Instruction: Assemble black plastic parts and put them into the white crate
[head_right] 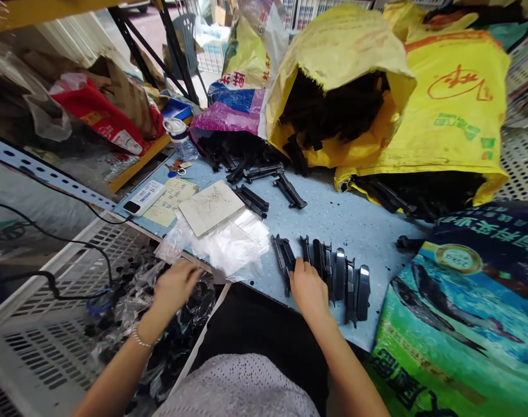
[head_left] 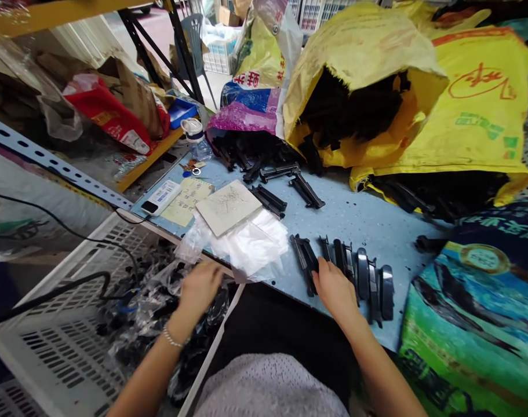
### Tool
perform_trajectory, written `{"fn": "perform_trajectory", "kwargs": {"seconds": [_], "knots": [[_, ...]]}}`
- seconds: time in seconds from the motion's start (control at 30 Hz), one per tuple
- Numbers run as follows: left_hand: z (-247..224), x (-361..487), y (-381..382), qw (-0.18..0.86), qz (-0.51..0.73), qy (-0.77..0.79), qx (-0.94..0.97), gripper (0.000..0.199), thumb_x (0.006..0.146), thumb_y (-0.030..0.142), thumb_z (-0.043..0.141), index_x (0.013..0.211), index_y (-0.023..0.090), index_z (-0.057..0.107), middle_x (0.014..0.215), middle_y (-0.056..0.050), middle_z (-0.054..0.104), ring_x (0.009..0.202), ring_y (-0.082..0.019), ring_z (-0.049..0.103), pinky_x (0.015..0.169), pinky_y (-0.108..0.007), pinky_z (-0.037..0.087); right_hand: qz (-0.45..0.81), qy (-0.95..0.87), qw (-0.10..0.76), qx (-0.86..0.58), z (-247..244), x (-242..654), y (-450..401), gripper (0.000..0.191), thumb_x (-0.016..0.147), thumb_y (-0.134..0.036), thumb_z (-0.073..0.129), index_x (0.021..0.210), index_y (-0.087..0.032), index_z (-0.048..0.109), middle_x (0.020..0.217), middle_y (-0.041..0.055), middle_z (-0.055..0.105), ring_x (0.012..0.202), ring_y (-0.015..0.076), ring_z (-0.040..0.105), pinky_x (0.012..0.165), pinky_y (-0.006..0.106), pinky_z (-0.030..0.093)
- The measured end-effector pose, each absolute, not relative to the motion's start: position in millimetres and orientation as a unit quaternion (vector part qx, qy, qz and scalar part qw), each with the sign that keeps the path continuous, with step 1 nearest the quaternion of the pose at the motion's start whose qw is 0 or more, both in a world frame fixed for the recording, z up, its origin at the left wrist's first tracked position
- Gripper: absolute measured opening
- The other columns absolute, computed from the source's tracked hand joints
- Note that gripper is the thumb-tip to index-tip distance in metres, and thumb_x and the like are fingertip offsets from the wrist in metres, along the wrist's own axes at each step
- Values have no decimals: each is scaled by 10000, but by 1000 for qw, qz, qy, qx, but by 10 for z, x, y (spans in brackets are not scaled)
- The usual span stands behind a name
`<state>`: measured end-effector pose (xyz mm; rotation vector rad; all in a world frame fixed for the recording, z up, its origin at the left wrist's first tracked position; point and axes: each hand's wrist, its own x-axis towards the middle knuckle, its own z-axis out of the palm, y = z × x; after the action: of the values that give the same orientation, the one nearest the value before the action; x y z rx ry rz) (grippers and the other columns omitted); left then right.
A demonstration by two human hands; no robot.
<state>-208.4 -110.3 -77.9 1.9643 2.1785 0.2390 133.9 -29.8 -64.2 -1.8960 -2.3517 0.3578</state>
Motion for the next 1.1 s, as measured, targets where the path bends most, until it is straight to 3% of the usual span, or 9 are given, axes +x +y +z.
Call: {"fn": "perform_trajectory", "kwargs": {"seconds": [0.1, 0.2, 0.37, 0.5, 0.6, 0.7, 0.87, 1.0, 1.1], "knots": [[-754, -1521, -920, 134, 195, 587, 774, 271, 892, 292, 581, 1137, 199, 649, 1147, -125, 646, 1036, -264, 592, 929, -412, 484, 317, -704, 184, -609, -700, 1397, -258, 385, 905, -314, 508, 1257, -174, 570, 1164, 152, 642, 1069, 306, 623, 853, 428, 499], [-823, -1431, -726, 251, 254, 549, 755, 146, 910, 258, 556, 888, 193, 685, 924, -79, 659, 895, -211, 597, 828, -355, 495, 575, -544, 280, -543, -690, 1450, -308, 407, 862, -438, 600, 1206, -222, 616, 1107, 98, 688, 1001, 274, 666, 814, 399, 529], [-904, -1505, -436, 489, 421, 612, 457, 280, 727, 405, 741, 718, 153, 618, 640, 22, 569, 574, -107, 508, 567, -226, 410, 801, -346, 262, -413, -541, 1261, -477, 360, 802, -422, 714, 1092, -209, 691, 887, 68, 726, 804, 225, 709, 727, 342, 540], [-898, -1284, -307, 575, 441, 583, 367, 365, 717, 476, 721, 714, 114, 672, 613, -7, 598, 565, -113, 522, 569, -235, 421, 835, -317, 267, -362, -558, 847, -412, 338, 756, -358, 766, 1053, -209, 708, 854, 41, 725, 773, 203, 706, 725, 322, 540], [-859, -1263, -285, 519, 474, 591, 395, 278, 737, 396, 718, 757, 120, 686, 718, -36, 642, 658, -138, 577, 637, -257, 470, 805, -296, 338, -388, -690, 701, -253, 313, 709, -381, 795, 940, -183, 723, 790, 40, 728, 767, 207, 699, 703, 311, 539], [-821, -1399, -291, 354, 497, 585, 534, 90, 806, 228, 636, 829, 156, 684, 916, -63, 661, 852, -167, 621, 778, -294, 504, 775, -275, 374, -429, -757, 805, -162, 289, 689, -409, 802, 827, -169, 722, 770, 58, 733, 778, 220, 695, 716, 327, 543], [-828, -1481, -227, 208, 364, 555, 719, 364, 871, 43, 407, 997, 184, 718, 1127, -106, 659, 1066, -207, 622, 932, -387, 516, 757, -351, 342, -432, -553, 1044, -383, 277, 766, -373, 752, 972, -191, 721, 903, 60, 738, 831, 213, 696, 708, 300, 543], [-743, -1392, -251, 214, 377, 553, 711, 500, 908, 50, 400, 1372, 193, 515, 1358, -127, 547, 1269, -212, 526, 1071, -405, 459, 853, -294, 207, -378, -561, 1012, -584, 266, 784, -353, 743, 925, -132, 699, 849, 94, 730, 692, 194, 709, 622, 288, 562], [-634, -1290, -451, 207, 407, 490, 742, 567, 927, 45, 385, 1460, 238, 398, 1413, -122, 496, 1330, -203, 467, 1110, -403, 424, 881, -197, 220, -370, -738, 916, -542, 305, 760, -366, 752, 907, -108, 683, 796, 91, 717, 636, 157, 688, 560, 236, 552]]}}
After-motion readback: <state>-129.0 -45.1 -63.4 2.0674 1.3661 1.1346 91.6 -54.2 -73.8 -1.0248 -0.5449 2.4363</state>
